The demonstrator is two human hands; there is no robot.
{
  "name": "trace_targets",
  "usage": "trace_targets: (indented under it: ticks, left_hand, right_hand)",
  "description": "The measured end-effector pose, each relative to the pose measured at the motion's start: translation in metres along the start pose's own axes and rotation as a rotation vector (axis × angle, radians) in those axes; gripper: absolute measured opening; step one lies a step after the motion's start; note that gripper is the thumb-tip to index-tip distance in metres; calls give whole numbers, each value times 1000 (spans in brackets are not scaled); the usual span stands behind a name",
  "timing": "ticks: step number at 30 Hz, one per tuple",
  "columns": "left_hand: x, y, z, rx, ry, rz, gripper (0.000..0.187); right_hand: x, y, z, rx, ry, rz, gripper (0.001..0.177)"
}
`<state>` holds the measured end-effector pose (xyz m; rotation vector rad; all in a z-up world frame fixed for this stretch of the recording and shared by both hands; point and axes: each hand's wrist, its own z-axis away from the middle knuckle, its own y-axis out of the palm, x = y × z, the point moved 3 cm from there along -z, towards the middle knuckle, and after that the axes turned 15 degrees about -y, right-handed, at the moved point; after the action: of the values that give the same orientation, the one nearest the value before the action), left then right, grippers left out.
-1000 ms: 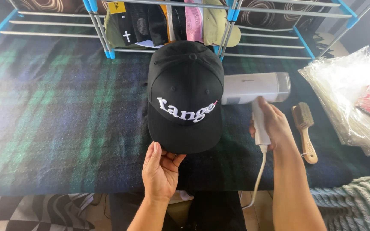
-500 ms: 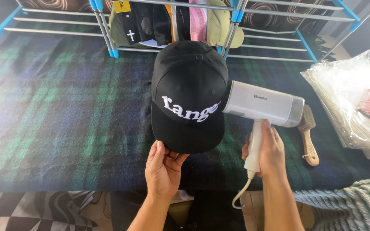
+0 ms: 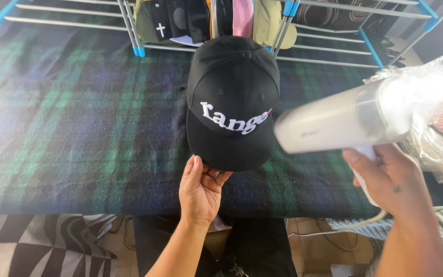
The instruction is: Using a handheld steamer and a brush to shape and finish baseball caps on a wooden form before placing them on a storage rack.
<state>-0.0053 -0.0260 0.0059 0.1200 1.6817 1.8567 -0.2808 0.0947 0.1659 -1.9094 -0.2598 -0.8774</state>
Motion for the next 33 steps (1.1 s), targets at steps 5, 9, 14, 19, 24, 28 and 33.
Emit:
trace_targets:
  ticks: [5,9,14,19,24,28,33]
  left_hand:
    - [-1,1,1,5,-29,24,23]
    - [-2,-3,1,-5,-39,43,21]
    - [-2,-3,-1,39,-49,45,28]
    - [-6,2,4,-45,-108,67,64]
    - [-1,-5,1,31,-89,100,93]
    - [0,-7,0,6,-92,140,83]
    - [1,-9,3,67,-105,145,84]
  right_hand:
    - [-2,18,-12,341,-157,449,48]
    - [25,24,-11,443,-87,491,54]
    - [71,50,8,576,-285,492,57]
    - [133,79,6,591,-501,505,42]
    - [169,109,-9,588,-768,509,51]
    - [185,128,-21,498,-936,555,53]
    - [195,140,-41,349,-1188,476,46]
